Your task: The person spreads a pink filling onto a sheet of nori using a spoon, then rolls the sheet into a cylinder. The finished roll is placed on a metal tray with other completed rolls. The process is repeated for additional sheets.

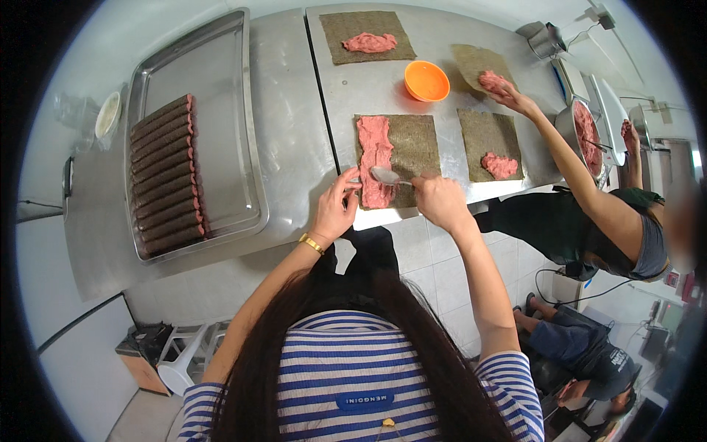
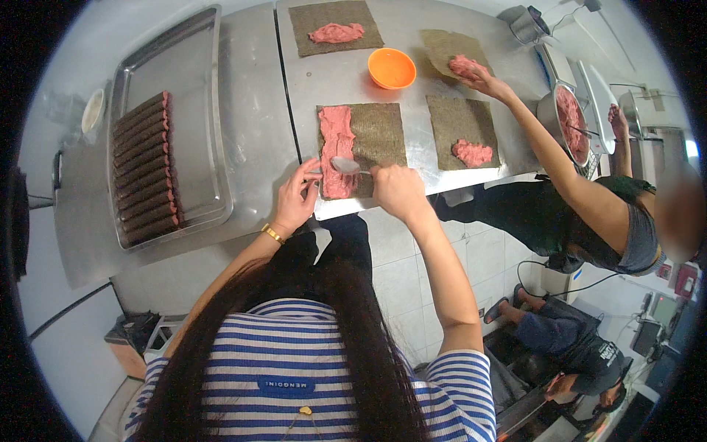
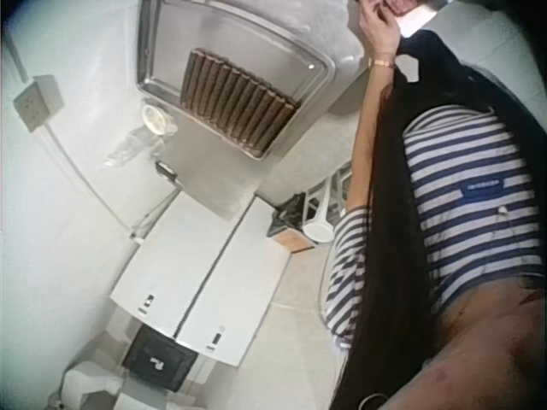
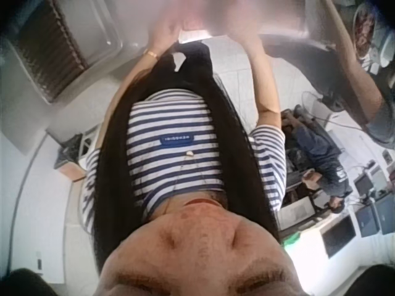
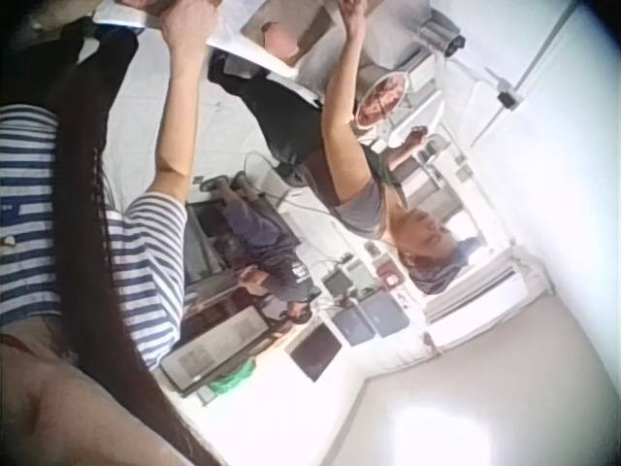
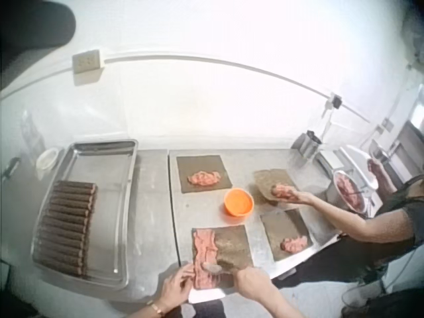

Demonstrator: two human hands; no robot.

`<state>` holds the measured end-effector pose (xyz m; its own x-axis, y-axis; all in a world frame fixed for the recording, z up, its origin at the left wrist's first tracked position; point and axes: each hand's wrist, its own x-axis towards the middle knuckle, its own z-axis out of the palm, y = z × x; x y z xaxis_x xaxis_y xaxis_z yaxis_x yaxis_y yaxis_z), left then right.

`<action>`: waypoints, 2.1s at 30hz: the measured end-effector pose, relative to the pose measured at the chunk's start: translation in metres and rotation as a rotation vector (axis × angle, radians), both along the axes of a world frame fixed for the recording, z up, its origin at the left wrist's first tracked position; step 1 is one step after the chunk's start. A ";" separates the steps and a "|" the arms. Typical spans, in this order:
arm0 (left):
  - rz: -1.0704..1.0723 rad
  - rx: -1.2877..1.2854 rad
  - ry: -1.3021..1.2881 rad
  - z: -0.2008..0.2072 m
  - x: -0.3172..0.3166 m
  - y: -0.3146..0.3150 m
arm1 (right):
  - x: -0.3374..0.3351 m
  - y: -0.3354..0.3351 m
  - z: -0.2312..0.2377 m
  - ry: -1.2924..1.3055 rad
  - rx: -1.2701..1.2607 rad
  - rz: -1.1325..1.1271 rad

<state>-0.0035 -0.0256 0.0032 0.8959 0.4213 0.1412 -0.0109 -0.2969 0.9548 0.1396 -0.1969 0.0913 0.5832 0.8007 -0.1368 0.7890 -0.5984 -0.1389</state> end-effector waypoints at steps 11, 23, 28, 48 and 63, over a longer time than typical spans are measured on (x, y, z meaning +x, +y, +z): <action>-0.008 0.017 -0.015 -0.003 0.000 0.004 | -0.026 -0.021 0.016 0.184 0.152 -0.103; 0.012 -0.005 -0.016 0.001 0.001 -0.001 | -0.021 -0.015 0.001 -0.087 0.106 0.101; 0.004 -0.006 0.010 0.000 0.003 0.000 | 0.014 0.005 -0.013 -0.142 0.158 0.082; -0.012 -0.016 -0.023 -0.003 0.004 0.000 | -0.003 0.023 -0.012 0.045 0.032 -0.172; -0.054 -0.138 0.198 0.011 -0.014 -0.010 | -0.068 -0.031 -0.012 0.364 0.233 -0.648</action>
<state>-0.0177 -0.0353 0.0141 0.9222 0.3751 -0.0946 0.1677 -0.1673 0.9715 0.0713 -0.2282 0.0797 0.8951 0.3471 -0.2799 0.1723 -0.8482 -0.5009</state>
